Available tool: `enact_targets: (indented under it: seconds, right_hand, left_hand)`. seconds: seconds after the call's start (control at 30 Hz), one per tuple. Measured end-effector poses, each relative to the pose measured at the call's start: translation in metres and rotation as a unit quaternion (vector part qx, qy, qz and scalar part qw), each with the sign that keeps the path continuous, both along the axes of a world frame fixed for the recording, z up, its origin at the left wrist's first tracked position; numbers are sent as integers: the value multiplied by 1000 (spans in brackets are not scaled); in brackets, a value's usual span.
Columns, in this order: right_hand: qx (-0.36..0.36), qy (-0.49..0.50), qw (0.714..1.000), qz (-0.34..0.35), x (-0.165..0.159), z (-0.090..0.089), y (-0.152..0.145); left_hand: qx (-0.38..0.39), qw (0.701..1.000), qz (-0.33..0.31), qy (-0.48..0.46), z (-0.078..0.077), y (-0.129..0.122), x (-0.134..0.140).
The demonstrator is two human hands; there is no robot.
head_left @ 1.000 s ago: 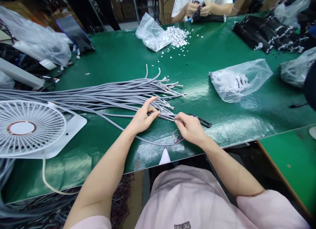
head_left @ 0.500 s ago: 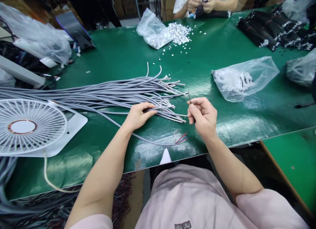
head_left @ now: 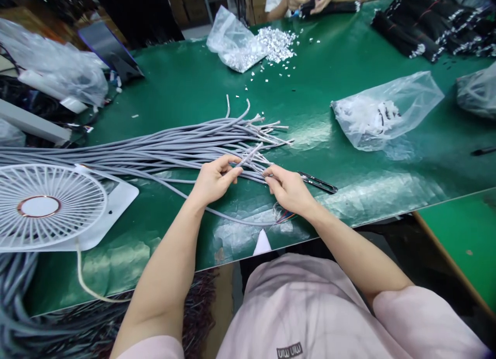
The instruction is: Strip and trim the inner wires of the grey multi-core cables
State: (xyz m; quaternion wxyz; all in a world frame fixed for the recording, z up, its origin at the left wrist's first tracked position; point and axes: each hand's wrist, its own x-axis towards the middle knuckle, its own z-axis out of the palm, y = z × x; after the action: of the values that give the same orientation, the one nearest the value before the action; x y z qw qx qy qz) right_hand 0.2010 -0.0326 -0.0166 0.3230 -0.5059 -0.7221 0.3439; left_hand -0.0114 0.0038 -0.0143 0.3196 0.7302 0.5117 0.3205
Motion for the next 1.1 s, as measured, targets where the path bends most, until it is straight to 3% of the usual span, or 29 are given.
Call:
enact_targets:
  seconds: [0.43,1.1]
  right_hand:
    - [-66,93,993,3,-16,-10,5]
    - [-99,205,974,3,-20,-12,6]
  left_hand:
    - [1,1000,-6,4,-2,0,1]
    - [16,1000,1,3,-2,-1,2]
